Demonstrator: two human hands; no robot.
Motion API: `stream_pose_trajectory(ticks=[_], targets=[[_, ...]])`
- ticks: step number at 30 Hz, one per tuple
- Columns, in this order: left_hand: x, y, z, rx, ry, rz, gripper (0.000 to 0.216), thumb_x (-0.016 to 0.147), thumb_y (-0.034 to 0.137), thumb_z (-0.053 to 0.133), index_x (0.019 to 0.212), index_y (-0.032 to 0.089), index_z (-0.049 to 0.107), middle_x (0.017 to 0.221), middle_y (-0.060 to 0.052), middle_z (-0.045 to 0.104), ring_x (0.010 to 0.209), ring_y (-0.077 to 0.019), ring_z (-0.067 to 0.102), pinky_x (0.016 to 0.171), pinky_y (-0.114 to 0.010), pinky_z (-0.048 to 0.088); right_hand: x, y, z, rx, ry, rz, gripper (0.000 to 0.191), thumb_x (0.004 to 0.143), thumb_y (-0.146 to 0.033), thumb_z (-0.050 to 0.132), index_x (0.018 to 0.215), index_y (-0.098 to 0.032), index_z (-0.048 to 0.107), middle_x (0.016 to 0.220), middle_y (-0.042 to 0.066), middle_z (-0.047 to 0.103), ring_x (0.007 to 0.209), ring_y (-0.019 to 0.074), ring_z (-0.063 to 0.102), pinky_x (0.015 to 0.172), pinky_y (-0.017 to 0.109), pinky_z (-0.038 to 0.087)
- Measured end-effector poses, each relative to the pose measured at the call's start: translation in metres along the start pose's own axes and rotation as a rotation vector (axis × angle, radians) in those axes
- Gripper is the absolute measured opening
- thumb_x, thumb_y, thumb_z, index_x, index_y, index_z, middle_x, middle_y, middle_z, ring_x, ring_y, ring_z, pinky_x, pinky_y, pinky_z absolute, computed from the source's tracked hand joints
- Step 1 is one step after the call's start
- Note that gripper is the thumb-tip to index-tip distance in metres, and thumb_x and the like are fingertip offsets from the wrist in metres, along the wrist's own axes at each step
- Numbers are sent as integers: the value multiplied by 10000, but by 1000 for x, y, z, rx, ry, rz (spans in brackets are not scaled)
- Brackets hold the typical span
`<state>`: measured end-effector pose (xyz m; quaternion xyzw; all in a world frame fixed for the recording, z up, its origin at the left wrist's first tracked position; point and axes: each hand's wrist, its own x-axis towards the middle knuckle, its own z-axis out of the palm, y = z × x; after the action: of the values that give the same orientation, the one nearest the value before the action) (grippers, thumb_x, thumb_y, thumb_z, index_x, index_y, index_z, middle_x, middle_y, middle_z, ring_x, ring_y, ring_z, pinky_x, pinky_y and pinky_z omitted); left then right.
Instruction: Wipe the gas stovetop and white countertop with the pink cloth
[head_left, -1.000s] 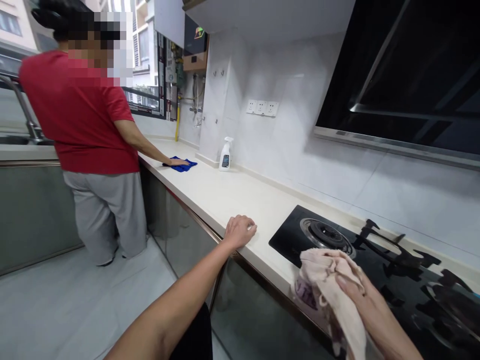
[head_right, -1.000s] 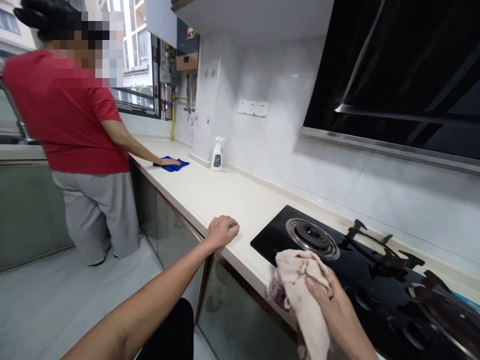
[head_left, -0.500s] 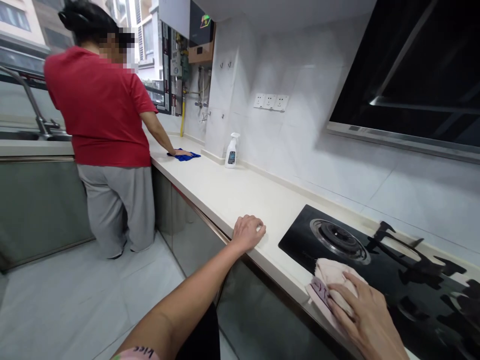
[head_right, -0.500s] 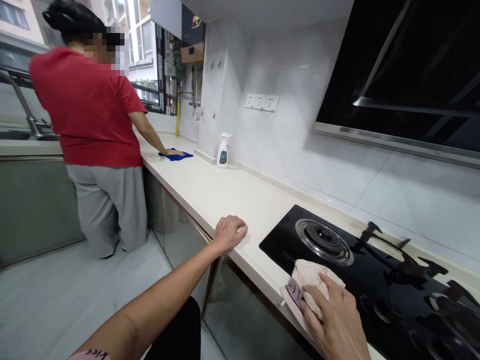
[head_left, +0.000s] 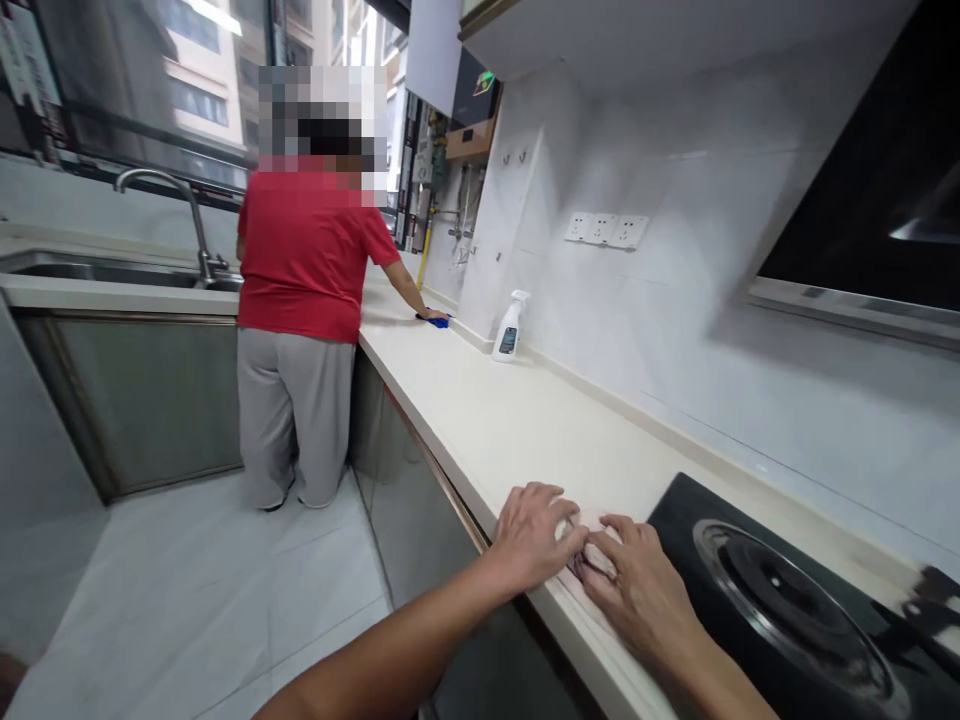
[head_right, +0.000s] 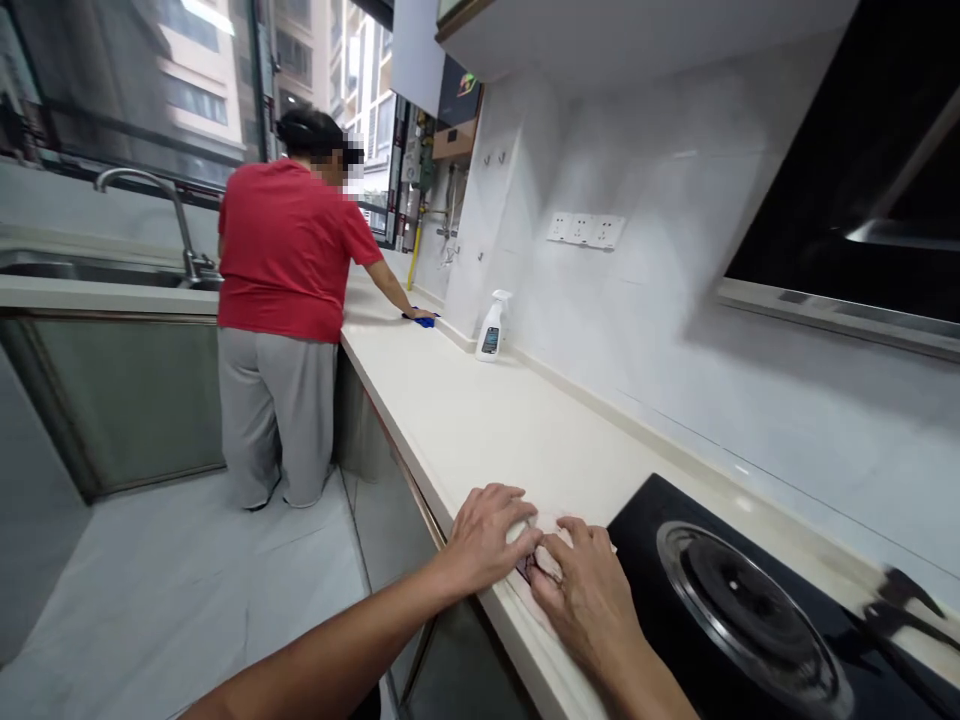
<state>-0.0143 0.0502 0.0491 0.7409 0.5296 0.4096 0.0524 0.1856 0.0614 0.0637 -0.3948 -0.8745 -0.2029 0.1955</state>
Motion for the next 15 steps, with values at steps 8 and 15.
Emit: stream_pose_trajectory(ticks=[8,15], targets=[[-9,-21,4,159,-161,230,618,974,717,546,1448,321,550,1506,-73,599,1278,-281,569,1048,-439,459,43,80,67,163,99,-109,327,953,-400,623,1251,-284,689,1392,136,603,1246,354,581,969,522,567],[-10,-38,15,345,-183,268,347,1063,518,532,1369,362,581,1405,-38,663,1242,-241,589,922,-332,493,27,85,89,210,145,-134,480,872,-420,747,1345,-371,686,1394,113,644,1301,437,597,945,578,606]])
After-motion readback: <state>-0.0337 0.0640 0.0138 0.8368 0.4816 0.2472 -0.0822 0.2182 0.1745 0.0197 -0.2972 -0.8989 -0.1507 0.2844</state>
